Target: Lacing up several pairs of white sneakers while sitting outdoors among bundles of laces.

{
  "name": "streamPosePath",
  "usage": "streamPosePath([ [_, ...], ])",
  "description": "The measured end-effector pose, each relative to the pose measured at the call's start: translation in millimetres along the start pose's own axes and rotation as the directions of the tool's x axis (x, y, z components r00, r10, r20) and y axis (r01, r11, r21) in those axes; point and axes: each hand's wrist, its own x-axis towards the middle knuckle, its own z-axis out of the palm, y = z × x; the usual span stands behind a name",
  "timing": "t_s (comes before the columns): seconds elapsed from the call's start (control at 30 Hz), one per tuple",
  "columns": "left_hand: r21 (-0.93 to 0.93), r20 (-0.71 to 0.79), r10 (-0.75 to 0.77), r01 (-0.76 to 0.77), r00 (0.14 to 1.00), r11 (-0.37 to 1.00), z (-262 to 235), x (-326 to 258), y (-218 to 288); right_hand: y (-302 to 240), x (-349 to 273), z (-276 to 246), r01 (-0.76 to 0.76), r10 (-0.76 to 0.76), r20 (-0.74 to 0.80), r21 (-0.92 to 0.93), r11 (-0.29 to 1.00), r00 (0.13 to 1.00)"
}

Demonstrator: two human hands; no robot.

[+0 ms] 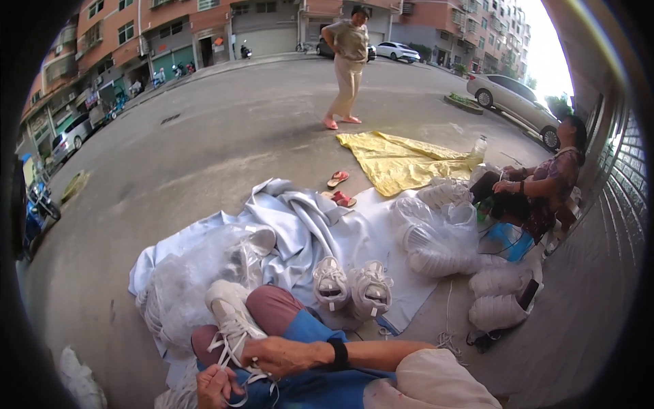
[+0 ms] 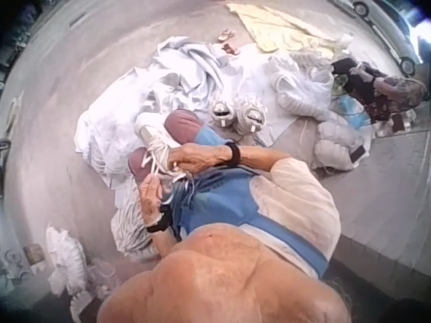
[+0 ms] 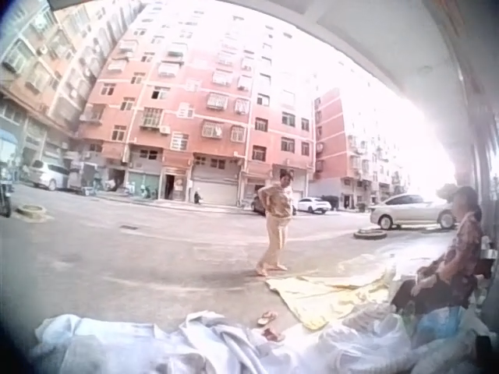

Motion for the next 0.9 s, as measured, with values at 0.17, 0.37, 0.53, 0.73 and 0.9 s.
streamPosePath([
  [0.17,0.061,0.243,-0.038,0.024,0.969,0.998,26.7,13.0,17.7,25.0,-7.3,-14.3,-0.321,0.293,-0.262,-0.067,0.945,0.919],
  [0.37,0.152,0.356,-0.125,0.074,0.926,0.986,25.5,12.3,9.2,54.8,5.6,-13.2,-0.407,0.343,-0.362,-0.114,0.906,0.867],
  [0.53,0.052,0.393,-0.08,0.064,0.916,0.997,24.9,1.5,3.9,66.0,24.4,-6.6,-0.323,0.2,-0.353,-0.337,0.884,0.914],
  [0.73,0.085,0.443,-0.111,0.082,0.889,0.993,17.5,-3.2,-2.3,74.4,27.3,-4.1,-0.23,0.087,-0.296,-0.493,0.839,0.951],
  [0.9,0.138,0.511,-0.075,0.004,0.856,0.99,32.7,8.3,6.9,77.8,33.5,-4.2,-0.199,0.045,-0.274,-0.566,0.8,0.961],
])
